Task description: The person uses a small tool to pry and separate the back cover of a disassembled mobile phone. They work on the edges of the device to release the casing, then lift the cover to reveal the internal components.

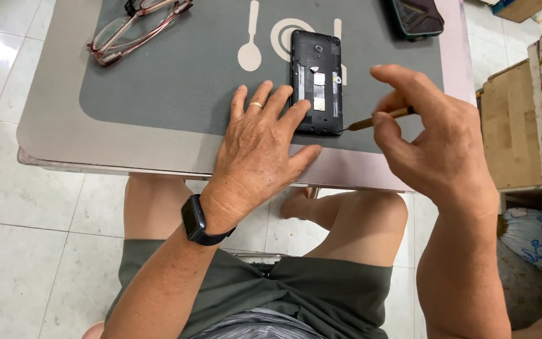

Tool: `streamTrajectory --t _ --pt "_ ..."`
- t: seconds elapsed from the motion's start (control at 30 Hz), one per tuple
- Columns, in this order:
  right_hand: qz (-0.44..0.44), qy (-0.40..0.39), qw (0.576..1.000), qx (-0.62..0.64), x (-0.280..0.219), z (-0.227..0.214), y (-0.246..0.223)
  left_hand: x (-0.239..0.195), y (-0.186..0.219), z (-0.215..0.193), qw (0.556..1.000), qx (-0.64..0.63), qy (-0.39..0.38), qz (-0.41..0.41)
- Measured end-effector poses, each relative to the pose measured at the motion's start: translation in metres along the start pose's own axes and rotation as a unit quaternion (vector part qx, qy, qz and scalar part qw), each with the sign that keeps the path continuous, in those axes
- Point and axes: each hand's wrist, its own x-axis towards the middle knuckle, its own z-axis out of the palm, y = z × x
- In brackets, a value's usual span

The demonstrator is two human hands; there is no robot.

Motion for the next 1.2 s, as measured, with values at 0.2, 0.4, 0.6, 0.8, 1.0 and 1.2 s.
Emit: streamTrajectory --t 0.2,0.4,0.6,0.8,1.0,1.2 --pt "-0.016 0.022 0.998 -0.059 -0.001 0.005 0.007 0.000 0.000 0.004 1.000 0.008 -0.022 -0.009" --pt "-0.010 0.010 0.998 -0.054 0.001 -0.002 -0.005 0.002 -0.002 0.000 0.995 -0.015 -0.094 -0.018" --pt "-0.015 0.012 0.998 -0.061 0.002 0.005 0.005 0.034 -0.013 -0.034 0.941 0.032 -0.338 0.005" --pt "-0.003 -0.030 0.997 -0.071 0.015 -0.005 -0.005 0.096 -0.049 -0.032 0.951 -0.111 -0.289 0.003" --pt "-0.017 -0.031 0.994 -0.101 0.018 0.000 0.006 0.111 -0.083 0.035 0.991 -0.078 -0.076 0.072" --pt "-0.077 -0.043 0.990 -0.106 0.023 0.001 0.029 0.105 -0.081 0.034 0.995 -0.063 -0.053 0.056"
